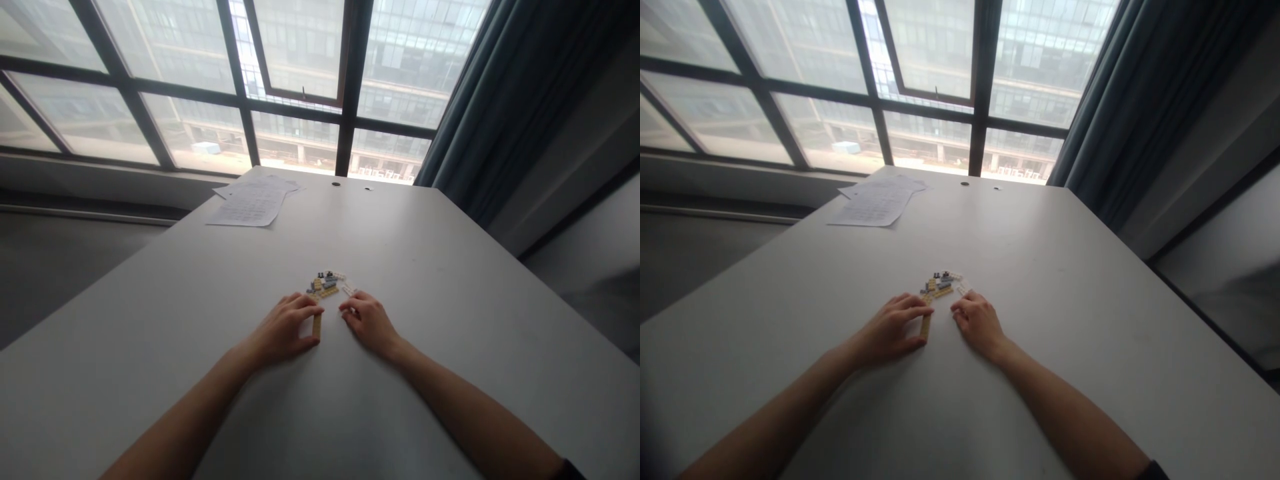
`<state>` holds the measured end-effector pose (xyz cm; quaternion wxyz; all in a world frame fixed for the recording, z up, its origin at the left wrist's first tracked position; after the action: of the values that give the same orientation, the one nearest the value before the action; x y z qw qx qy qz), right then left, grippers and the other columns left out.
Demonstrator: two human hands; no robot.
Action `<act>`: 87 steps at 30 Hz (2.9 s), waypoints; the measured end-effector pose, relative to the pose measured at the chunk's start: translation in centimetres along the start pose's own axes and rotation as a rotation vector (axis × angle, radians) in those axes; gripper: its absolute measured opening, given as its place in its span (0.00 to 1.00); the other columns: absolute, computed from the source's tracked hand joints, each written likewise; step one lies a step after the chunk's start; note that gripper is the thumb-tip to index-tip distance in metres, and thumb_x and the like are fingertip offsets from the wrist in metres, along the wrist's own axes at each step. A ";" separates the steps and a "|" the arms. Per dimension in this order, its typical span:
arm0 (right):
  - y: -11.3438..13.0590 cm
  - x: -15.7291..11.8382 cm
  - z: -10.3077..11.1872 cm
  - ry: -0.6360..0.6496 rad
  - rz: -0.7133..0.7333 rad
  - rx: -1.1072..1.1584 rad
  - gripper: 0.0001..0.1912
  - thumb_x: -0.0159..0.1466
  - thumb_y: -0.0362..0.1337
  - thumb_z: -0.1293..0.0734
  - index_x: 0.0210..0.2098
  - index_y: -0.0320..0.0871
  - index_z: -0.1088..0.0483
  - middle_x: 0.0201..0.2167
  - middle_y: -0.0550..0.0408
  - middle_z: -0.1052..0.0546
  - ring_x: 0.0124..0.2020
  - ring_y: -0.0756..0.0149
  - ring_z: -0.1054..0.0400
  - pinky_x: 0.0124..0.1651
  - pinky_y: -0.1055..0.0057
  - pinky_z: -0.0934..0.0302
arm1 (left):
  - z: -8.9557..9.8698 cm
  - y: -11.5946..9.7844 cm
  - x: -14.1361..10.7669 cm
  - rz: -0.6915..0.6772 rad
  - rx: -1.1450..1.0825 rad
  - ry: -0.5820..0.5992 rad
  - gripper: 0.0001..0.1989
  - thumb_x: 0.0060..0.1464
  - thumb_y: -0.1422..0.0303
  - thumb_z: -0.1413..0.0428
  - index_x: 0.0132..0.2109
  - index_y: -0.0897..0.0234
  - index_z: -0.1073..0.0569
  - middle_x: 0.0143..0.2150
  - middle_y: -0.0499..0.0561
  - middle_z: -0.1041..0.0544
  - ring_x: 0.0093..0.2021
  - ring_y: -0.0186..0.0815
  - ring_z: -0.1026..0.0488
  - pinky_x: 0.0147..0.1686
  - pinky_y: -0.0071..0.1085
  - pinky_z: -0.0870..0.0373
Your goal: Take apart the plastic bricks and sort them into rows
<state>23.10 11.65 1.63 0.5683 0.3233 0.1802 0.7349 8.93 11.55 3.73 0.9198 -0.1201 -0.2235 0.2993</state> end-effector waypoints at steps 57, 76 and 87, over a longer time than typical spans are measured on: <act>1.9 -0.4 -2.1 -0.014 -0.061 0.581 0.07 0.55 0.37 0.29 0.32 0.43 0.30 0.27 0.58 0.26 0.28 0.69 0.33 0.35 0.71 0.38 | 2.6 -0.5 -0.6 -0.044 -0.168 -0.413 0.07 0.59 0.70 0.46 0.44 0.61 0.25 0.35 0.51 0.22 0.37 0.34 0.29 0.39 0.31 0.30; 2.4 -0.8 -4.8 0.138 -0.272 1.224 0.18 0.51 0.42 0.25 0.28 0.43 0.37 0.27 0.54 0.20 0.32 0.64 0.25 0.38 0.68 0.35 | 1.9 -1.7 -0.3 -0.009 -0.173 -0.311 0.24 0.52 0.69 0.42 0.57 0.60 0.33 0.47 0.55 0.26 0.47 0.40 0.29 0.50 0.40 0.31; 2.1 -0.7 -4.2 0.090 -0.243 1.147 0.15 0.55 0.43 0.29 0.32 0.44 0.39 0.27 0.53 0.20 0.32 0.61 0.25 0.37 0.67 0.38 | 2.8 -1.6 -0.6 -0.011 -0.095 -0.391 0.19 0.51 0.68 0.40 0.51 0.61 0.31 0.46 0.56 0.26 0.46 0.41 0.30 0.46 0.40 0.31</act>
<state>18.81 10.84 -0.28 0.3746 0.5246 0.6087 0.4626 7.97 10.20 6.55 0.8538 -0.1017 -0.4123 0.3011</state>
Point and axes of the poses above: each hand's wrist, its own x-axis towards the middle knuckle, its own z-axis out of the back of the hand, y = z × x, the point moved 10 cm from there along x, towards the middle knuckle
